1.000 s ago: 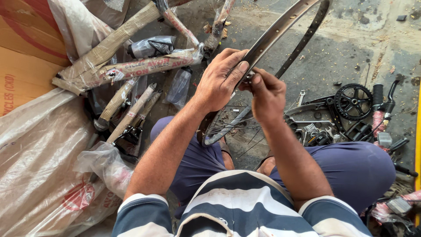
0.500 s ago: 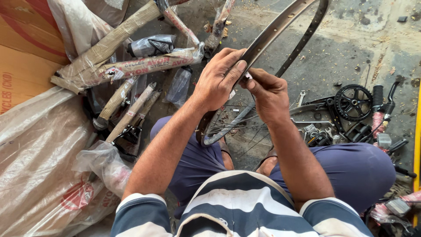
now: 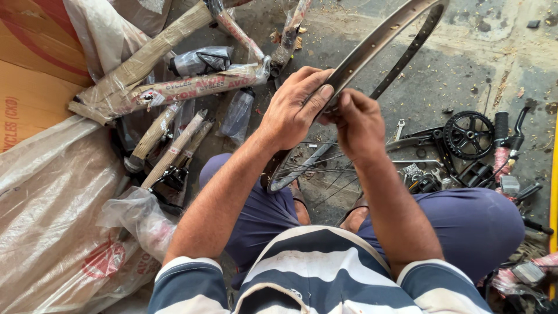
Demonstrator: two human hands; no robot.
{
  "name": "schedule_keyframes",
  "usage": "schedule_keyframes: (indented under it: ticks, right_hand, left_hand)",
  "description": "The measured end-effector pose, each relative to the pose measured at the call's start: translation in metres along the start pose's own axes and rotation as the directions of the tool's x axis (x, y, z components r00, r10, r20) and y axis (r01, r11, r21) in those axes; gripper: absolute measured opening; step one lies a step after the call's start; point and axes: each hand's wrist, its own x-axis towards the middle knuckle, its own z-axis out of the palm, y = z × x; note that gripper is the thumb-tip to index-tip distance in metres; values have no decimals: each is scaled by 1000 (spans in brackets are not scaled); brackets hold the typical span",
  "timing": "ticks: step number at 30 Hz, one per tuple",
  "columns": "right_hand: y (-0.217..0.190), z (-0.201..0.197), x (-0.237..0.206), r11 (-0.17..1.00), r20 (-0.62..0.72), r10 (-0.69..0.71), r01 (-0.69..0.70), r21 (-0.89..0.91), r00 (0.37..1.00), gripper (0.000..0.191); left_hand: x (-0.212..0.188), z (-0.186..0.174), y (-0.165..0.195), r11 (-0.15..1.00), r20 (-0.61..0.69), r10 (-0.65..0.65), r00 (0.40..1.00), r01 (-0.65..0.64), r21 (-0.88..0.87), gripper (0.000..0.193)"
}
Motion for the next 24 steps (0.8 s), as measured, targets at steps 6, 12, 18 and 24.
schedule_keyframes:
  ticks: [6,12,18,24]
  right_hand:
    - [-11,1,16,920,-281,347,-383,-86,895,21]
    - [8,25,-19,761,202,-432,476,-441,879,46]
    - [15,16,-16,275,323,-555,536,-798,767,31]
    - [-8,1,6,995,24,93,-92,-31,995,35]
  left_hand:
    - [0,5,1,999,3,48,999,-48,22,40]
    - [1,3,1,1000,-32,11,999,-10,3,39]
    - [0,2,2,1000,-35,9,999,-10,-24,40]
    - [0,2,5,997,-30,-28,999,26,-73,39]
